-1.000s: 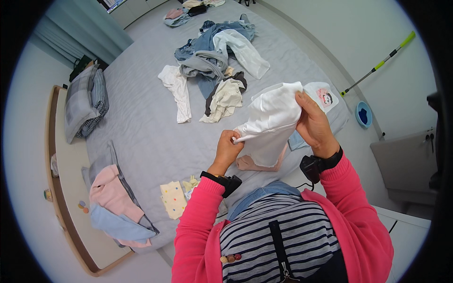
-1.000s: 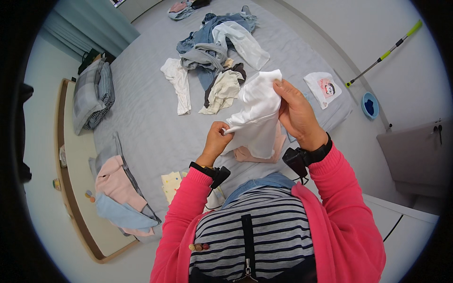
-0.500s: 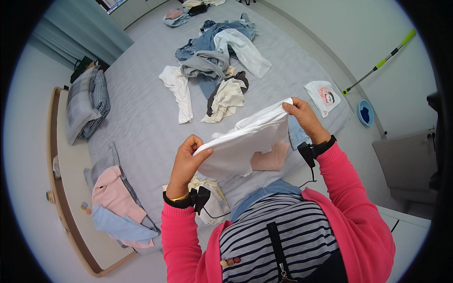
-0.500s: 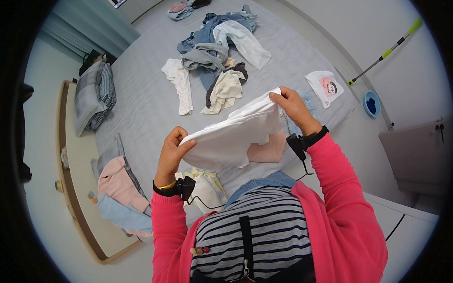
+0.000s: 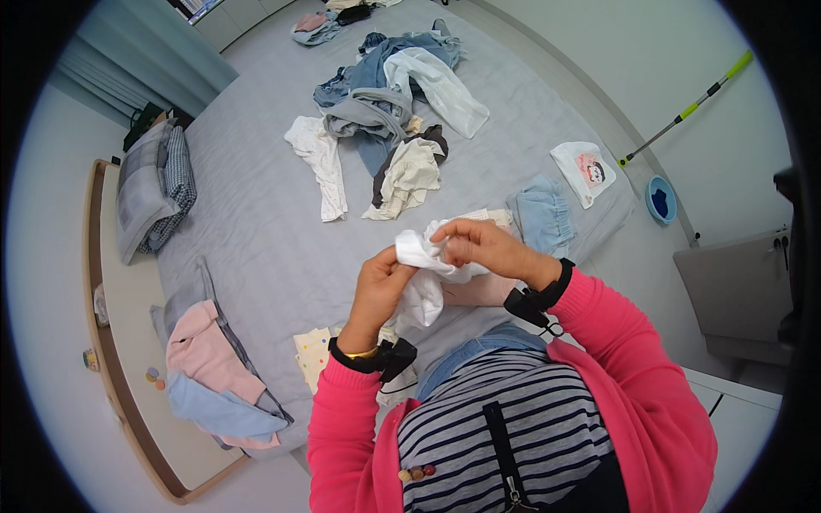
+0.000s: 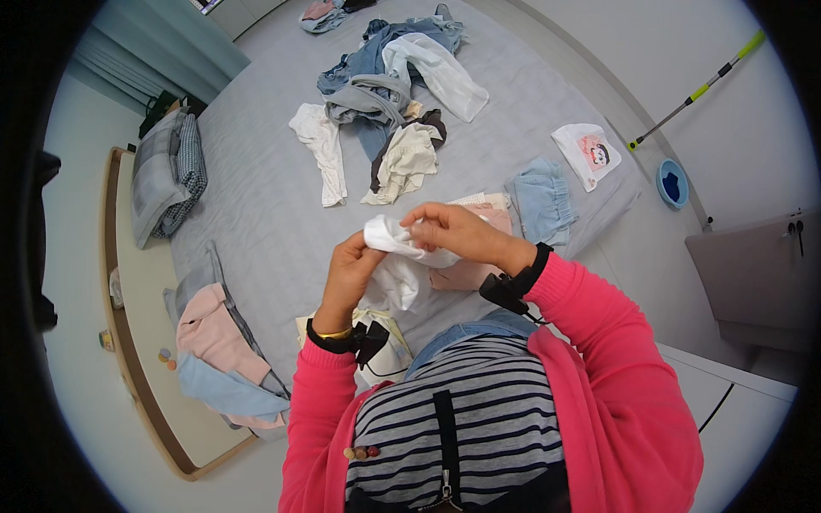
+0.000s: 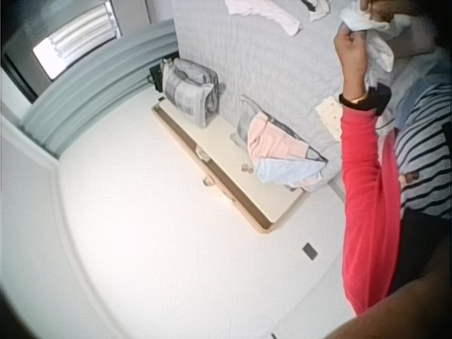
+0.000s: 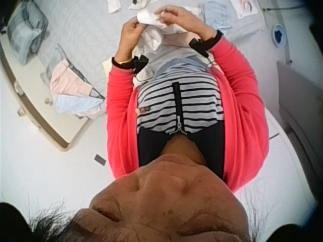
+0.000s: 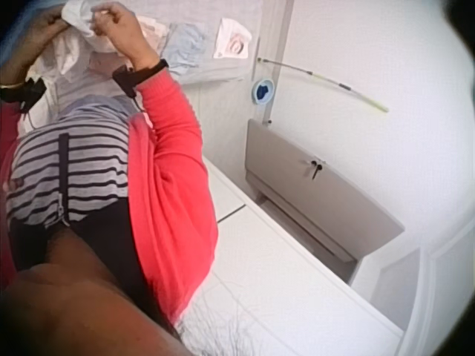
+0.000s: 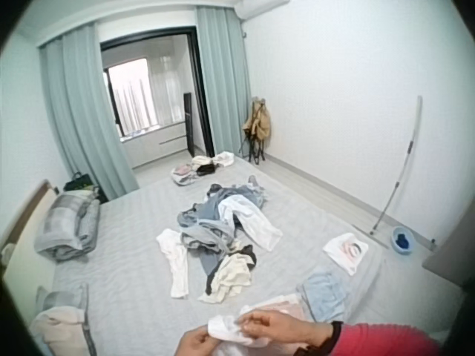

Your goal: The person folds several pieces of clothing on a bed, including a white shirt, a white top with a graphic, and a pair of denim shorts. They smooth and align each item before folding it into a neat stack.

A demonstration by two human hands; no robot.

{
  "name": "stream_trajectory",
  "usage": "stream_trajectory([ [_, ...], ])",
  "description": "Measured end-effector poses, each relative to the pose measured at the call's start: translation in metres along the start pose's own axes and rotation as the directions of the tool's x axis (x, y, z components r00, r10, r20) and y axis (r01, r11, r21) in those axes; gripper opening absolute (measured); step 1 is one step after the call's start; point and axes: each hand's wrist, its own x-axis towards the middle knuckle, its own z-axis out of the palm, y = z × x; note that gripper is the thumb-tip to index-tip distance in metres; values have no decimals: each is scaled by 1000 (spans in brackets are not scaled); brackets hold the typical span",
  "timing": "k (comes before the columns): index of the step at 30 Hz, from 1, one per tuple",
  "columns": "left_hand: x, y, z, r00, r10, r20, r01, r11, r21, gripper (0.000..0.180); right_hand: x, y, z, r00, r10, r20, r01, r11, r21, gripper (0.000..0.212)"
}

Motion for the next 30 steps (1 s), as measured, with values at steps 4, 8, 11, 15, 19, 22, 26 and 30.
stream_trajectory([
  [4, -10, 3, -21, 999, -39, -28, 40, 997, 60, 21, 1, 35, 1, 994, -107, 11, 102, 912, -398, 40],
  [8, -18, 12, -31, 999, -22, -41, 25, 998, 64, 22, 7, 58, -4, 931, -357, 76, 322, 703, -634, 28],
  [11, -22, 13, -36, 995, -7, -102, 14, 998, 69, 22, 12, 61, -4, 937, -350, -7, 289, 786, -547, 19],
  [15, -22, 15, -48, 982, -8, -189, 23, 997, 79, 21, 13, 43, -4, 907, -353, -231, 266, 904, -335, 20],
  [19, -25, 36, -85, 939, -3, -344, 97, 962, 257, 22, 3, 3, -33, 938, -287, -193, 154, 847, -508, 33],
  [22, -41, 56, -120, 952, -3, -305, 100, 947, 305, 25, -6, -30, -68, 983, -130, -133, -6, 694, -720, 32],
  [26, -46, 62, -131, 976, -133, -171, 206, 818, 537, 24, -8, -58, -77, 964, 4, -264, -199, 667, -718, 22],
  [30, -34, 66, -127, 956, 27, -292, 161, 783, 601, 17, -4, -80, -64, 784, -569, -247, 268, 670, -692, 16],
])
